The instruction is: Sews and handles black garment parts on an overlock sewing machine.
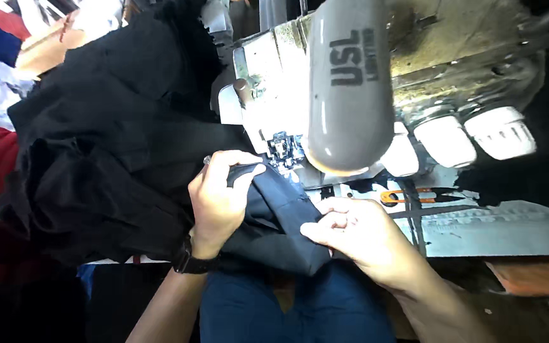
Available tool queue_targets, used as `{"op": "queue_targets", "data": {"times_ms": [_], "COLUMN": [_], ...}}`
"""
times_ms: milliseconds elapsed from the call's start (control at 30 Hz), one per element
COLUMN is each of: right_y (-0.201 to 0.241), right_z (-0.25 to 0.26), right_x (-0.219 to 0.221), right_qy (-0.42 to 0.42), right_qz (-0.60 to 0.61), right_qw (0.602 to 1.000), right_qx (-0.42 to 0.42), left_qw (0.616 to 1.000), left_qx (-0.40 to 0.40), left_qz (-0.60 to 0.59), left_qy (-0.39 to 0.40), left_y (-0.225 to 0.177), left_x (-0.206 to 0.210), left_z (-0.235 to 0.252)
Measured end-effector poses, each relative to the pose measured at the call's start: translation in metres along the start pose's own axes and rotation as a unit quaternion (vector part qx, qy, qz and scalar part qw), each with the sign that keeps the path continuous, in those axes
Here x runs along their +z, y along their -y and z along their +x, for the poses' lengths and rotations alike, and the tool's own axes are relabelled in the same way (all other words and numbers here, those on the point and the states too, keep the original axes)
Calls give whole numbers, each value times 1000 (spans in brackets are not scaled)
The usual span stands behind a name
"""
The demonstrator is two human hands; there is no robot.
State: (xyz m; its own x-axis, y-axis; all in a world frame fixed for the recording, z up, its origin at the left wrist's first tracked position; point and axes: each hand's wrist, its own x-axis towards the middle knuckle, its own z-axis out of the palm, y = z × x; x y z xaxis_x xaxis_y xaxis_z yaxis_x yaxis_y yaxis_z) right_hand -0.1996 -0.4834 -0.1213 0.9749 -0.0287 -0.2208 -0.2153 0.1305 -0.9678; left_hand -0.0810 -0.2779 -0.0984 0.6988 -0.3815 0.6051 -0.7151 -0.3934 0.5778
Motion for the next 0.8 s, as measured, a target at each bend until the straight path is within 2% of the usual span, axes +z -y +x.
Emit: {"op": "queue_targets", "data": {"times_ms": [133,333,567,700,800], "right_y": [-1,-6,-7,-17,-18], "right_z": [-5,-8,-8,-3,1], "right_x": [12,10,12,14,12], "right_qy": [-33,-47,-58,-107,-63], "right_qz": [11,10,-18,-103,-70], "right_qw": [999,998,997,982,987], "right_qx": [-28,-52,-44,-117,-134], "left_qw": [997,999,998,997,996], "left_qx": [66,27,19,32,31], "left_qz": [-9,20,50,69,79], "left_qy": [37,32,24,30,35], "left_y": [18,-2,-1,2,2], "left_x": [-7,-9,-6,-5,-6], "left_z": [10,13,12,14,14]}}
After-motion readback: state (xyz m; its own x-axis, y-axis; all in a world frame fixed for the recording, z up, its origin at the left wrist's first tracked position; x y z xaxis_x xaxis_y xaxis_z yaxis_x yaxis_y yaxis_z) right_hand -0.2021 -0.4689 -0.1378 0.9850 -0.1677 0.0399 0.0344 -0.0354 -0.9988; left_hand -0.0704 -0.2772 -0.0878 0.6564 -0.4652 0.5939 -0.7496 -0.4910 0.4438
